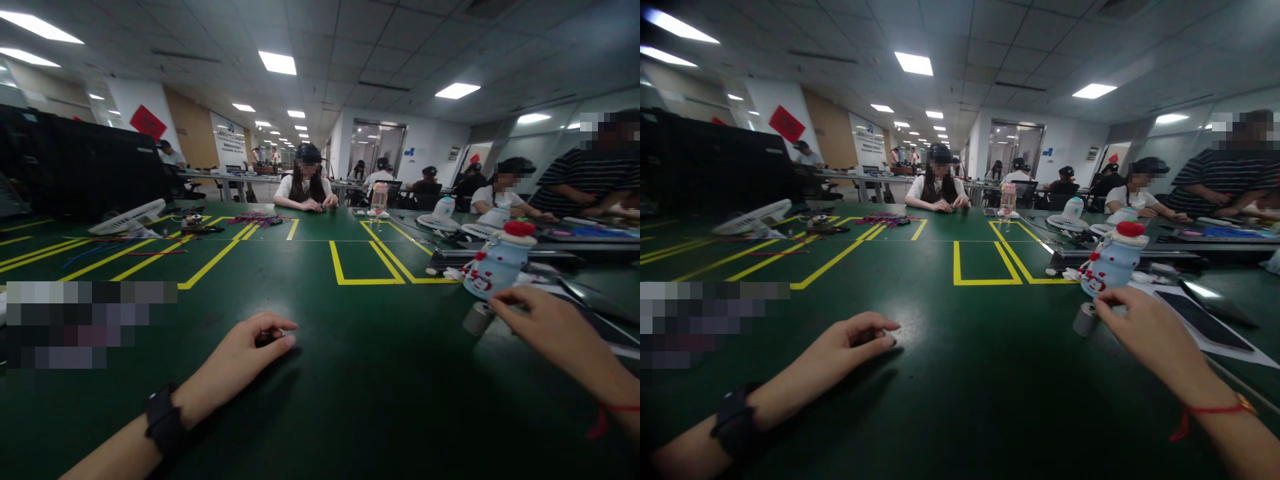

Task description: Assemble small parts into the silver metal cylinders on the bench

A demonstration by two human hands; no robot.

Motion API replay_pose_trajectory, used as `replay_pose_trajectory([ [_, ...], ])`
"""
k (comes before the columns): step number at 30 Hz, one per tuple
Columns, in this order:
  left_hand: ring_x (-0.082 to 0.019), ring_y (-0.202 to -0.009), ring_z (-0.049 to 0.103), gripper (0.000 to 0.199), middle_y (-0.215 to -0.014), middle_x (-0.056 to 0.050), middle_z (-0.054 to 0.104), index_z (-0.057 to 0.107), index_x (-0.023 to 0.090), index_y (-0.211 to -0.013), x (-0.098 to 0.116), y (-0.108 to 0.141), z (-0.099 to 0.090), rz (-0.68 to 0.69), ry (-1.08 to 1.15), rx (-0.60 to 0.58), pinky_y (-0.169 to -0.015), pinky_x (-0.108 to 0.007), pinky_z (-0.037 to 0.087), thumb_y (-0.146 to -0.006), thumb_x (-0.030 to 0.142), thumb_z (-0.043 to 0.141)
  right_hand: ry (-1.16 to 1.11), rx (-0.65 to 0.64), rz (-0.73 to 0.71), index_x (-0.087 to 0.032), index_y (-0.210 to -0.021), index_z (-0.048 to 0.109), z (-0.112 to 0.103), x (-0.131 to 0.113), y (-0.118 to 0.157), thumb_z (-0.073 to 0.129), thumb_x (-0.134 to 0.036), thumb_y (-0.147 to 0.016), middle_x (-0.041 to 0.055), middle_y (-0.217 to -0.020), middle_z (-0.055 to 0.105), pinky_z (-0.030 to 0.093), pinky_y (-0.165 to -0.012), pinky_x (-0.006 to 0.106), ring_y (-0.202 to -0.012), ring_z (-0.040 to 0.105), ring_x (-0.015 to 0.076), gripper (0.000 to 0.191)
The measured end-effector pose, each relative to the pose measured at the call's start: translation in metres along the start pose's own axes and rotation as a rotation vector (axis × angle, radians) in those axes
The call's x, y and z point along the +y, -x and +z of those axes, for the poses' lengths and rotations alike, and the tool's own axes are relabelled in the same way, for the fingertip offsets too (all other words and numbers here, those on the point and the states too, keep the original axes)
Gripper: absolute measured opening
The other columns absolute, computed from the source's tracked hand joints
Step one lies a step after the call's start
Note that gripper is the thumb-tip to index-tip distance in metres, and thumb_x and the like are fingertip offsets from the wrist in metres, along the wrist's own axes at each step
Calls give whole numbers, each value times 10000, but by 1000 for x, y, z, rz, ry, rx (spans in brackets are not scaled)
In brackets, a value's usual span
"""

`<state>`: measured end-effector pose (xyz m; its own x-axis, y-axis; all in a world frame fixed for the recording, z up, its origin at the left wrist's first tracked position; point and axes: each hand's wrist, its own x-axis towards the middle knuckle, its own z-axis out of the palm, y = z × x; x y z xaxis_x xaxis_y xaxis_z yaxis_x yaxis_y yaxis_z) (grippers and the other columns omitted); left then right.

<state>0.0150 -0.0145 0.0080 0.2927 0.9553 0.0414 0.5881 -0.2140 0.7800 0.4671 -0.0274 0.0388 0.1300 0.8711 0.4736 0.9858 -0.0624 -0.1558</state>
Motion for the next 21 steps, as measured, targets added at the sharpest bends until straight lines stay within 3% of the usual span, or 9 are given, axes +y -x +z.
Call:
replay_pose_trajectory([
  [2, -227, -901, 599, 348, -975, -20, 662, 647, 271, -1026, -1, 0, 1, 4, -8, 10, -797, -343, 450, -787, 502, 545, -25, -132, 87, -246, -871, 642, 3, 16, 3, 500, -488, -783, 93, -896, 654, 423, -644, 321, -728, 594, 182, 294],
  [4, -226, -908, 597, 346, -992, -19, 656, 647, 271, -1026, -1, 0, 2, 15, -16, 16, -802, -342, 451, -788, 499, 543, -48, -177, 150, -274, -896, 636, 5, 18, 5, 489, -520, -780, 82, -893, 655, 422, -604, 311, -698, 596, 177, 309],
  [11, -227, -920, 593, 360, -1005, -33, 645, 644, 253, -1031, 2, 1, 3, 19, -23, 16, -825, -349, 453, -798, 499, 522, -70, -110, 192, -261, -918, 644, 6, 7, 5, 506, -520, -770, 73, -948, 656, 420, -657, 312, -739, 595, 176, 328],
  [19, -224, -926, 587, 351, -995, -29, 644, 646, 254, -1030, -4, 1, 2, 23, 2, 9, -830, -350, 448, -792, 490, 544, -132, -173, 185, -275, -946, 658, 21, 26, 0, 504, -568, -744, 24, -970, 673, 445, -698, 326, -810, 624, 213, 388],
  [21, -223, -932, 584, 349, -1007, -31, 642, 645, 252, -1032, -4, 1, 3, 22, 11, 12, -830, -349, 447, -794, 486, 543, -209, -173, 181, -289, -1059, 632, 24, 33, 2, 530, -538, -740, 39, -1064, 656, 458, -732, 339, -889, 626, 240, 418],
])
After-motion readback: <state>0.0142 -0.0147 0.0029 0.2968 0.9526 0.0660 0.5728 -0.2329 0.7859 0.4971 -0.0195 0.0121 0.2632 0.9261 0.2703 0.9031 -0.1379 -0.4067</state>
